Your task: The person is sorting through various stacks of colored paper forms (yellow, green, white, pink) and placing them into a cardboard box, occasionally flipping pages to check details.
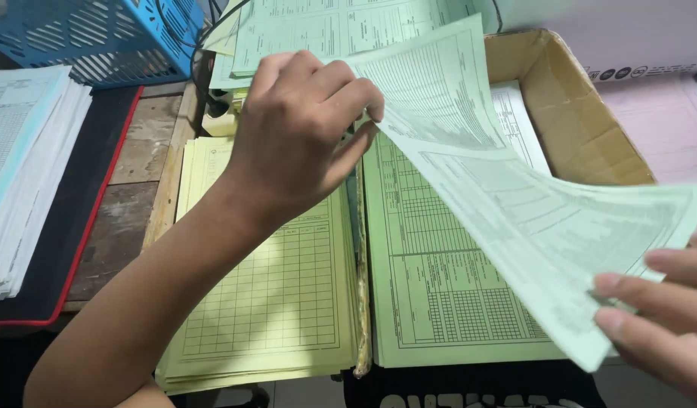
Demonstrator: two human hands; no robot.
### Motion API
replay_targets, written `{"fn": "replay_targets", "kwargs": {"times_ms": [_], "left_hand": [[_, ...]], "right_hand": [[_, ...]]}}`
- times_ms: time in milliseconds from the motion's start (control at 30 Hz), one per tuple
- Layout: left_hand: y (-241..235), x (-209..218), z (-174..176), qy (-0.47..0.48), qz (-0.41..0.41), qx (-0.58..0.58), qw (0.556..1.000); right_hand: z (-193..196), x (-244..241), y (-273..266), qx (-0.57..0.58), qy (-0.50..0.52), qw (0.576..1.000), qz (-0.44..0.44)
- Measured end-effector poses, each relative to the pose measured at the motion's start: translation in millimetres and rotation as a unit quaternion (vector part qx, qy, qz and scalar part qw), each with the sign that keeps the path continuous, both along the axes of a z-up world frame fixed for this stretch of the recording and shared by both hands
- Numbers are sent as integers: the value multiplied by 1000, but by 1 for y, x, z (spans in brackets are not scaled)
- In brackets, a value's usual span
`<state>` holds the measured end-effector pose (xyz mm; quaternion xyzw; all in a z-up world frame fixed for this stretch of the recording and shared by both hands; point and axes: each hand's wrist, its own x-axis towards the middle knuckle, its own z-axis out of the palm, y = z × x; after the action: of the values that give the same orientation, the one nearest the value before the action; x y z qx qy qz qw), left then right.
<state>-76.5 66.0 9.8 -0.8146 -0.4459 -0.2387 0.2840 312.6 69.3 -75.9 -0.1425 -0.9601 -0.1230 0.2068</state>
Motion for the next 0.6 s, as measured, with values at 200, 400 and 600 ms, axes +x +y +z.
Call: {"fn": "replay_targets", "kwargs": {"times_ms": [200, 400, 600], "left_hand": [[7, 12, -3, -204, 30, -330, 921], [-4, 11, -7, -101, 78, -358, 925], [-55, 26, -1, -26, 59, -389, 919]], "right_hand": [[70, -63, -9, 32, 19, 998, 56], [50, -57, 3, -3, -22, 998, 59], [37, -64, 7, 17, -55, 996, 60]]}}
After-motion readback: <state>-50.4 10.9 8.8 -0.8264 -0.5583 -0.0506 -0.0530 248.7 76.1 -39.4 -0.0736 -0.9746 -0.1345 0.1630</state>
